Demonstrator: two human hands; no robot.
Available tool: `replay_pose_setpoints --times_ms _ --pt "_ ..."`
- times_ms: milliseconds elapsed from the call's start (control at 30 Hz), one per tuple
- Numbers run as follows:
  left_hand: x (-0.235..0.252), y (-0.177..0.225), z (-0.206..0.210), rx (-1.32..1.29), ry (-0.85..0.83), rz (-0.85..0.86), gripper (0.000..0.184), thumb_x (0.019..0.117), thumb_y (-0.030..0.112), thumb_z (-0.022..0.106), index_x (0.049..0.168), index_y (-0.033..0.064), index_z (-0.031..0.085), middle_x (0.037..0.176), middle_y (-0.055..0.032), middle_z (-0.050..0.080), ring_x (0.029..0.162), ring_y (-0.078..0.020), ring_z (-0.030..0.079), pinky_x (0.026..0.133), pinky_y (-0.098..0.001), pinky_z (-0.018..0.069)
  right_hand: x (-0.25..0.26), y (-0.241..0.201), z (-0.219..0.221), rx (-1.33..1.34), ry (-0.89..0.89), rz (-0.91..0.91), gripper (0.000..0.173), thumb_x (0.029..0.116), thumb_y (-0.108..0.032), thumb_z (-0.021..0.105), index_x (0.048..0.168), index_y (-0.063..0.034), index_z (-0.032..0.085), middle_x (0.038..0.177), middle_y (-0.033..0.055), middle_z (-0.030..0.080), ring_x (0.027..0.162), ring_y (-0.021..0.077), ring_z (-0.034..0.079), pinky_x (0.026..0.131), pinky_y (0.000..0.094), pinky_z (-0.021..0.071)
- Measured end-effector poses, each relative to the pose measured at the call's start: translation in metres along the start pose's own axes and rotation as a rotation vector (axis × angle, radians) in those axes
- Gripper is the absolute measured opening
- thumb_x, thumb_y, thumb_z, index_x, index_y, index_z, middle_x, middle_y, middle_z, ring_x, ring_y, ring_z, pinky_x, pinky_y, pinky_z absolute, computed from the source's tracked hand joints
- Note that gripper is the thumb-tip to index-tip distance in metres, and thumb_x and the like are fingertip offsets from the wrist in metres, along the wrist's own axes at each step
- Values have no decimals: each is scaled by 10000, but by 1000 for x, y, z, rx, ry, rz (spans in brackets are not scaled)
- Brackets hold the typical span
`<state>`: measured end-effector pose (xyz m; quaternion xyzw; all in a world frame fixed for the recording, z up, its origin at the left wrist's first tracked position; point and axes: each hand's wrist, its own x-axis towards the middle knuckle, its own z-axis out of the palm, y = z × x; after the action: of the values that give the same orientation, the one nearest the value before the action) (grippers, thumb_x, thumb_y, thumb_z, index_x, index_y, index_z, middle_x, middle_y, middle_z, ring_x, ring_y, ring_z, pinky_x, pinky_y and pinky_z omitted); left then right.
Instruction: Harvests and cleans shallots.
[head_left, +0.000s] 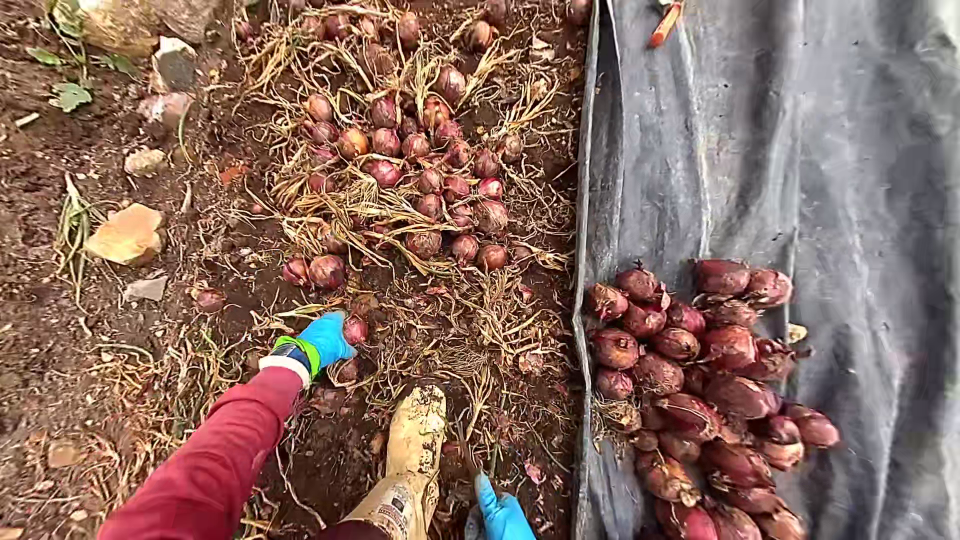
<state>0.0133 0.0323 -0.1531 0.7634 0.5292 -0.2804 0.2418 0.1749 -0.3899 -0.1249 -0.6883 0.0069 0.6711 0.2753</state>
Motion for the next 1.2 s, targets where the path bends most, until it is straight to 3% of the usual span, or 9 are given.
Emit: replay_pose_setpoints --times_ms 233,433,533,600,767,867,967,1067,1200 --pt "-11 11 9 96 -137 -33 1061 583 575 925 1466 152 516 1317 -150 659 1164 -359 669 970 -618 552 3 -33 -17 287 119 -77 807 1079 -601 135 1053 1 671 648 123 658 518 237 642 500 404 581" --pt "-43 53 -52 19 -225 146 856 638 683 868 1301 184 658 1128 -68 740 1098 -258 700 967 -556 564 44 -83 -8 288 -16 -162 880 1041 -667 83 1060 0 657 630 118 617 518 248 631 504 427 584" --pt "-73 92 -80 -118 -120 377 684 700 767 790 1036 174 732 933 -14 742 936 -186 720 870 -491 591 49 -127 0 221 -187 -400 913 919 -846 296 1050 -27 679 627 87 616 497 221 627 492 399 588" --pt "-89 122 -88 -48 -130 520 691 722 793 752 1017 168 736 907 -27 739 922 -209 722 854 -510 587 38 -162 3 224 -192 -581 922 804 -929 396 945 -54 651 607 55 599 464 198 597 451 375 560" --pt "-90 156 -108 228 -160 591 726 716 833 719 993 162 731 896 -53 731 910 -270 715 828 -567 571 14 -210 -34 0 19 -522 823 954 -810 272 828 -88 647 589 42 560 468 179 547 466 373 503" --pt "-82 156 -108 72 -14 561 630 732 771 762 963 185 744 864 -20 737 880 -221 724 809 -534 585 14 -193 -53 62 8 -529 821 969 -791 263 897 -78 663 583 46 556 445 175 539 433 355 504" --pt "-102 193 -106 151 -142 669 540 937 652 609 852 127 703 834 -61 701 847 -253 700 784 -529 566 27 -173 -65 -143 -14 -447 877 918 -851 248 936 -94 691 632 36 606 511 170 597 521 384 549" --pt "-132 256 -96 445 -428 862 385 1071 421 476 1047 105 694 1047 -126 715 1010 -342 693 849 -607 536 10 -164 -74 -165 0 -523 804 901 -855 308 841 -126 642 632 13 596 518 151 592 511 372 534" --pt "-86 257 -104 263 -117 736 261 1050 400 565 1151 242 746 1077 -23 756 1015 -250 718 882 -567 562 -16 -146 -103 332 379 -711 940 929 -839 143 887 -57 661 549 47 560 418 176 549 402 366 523"
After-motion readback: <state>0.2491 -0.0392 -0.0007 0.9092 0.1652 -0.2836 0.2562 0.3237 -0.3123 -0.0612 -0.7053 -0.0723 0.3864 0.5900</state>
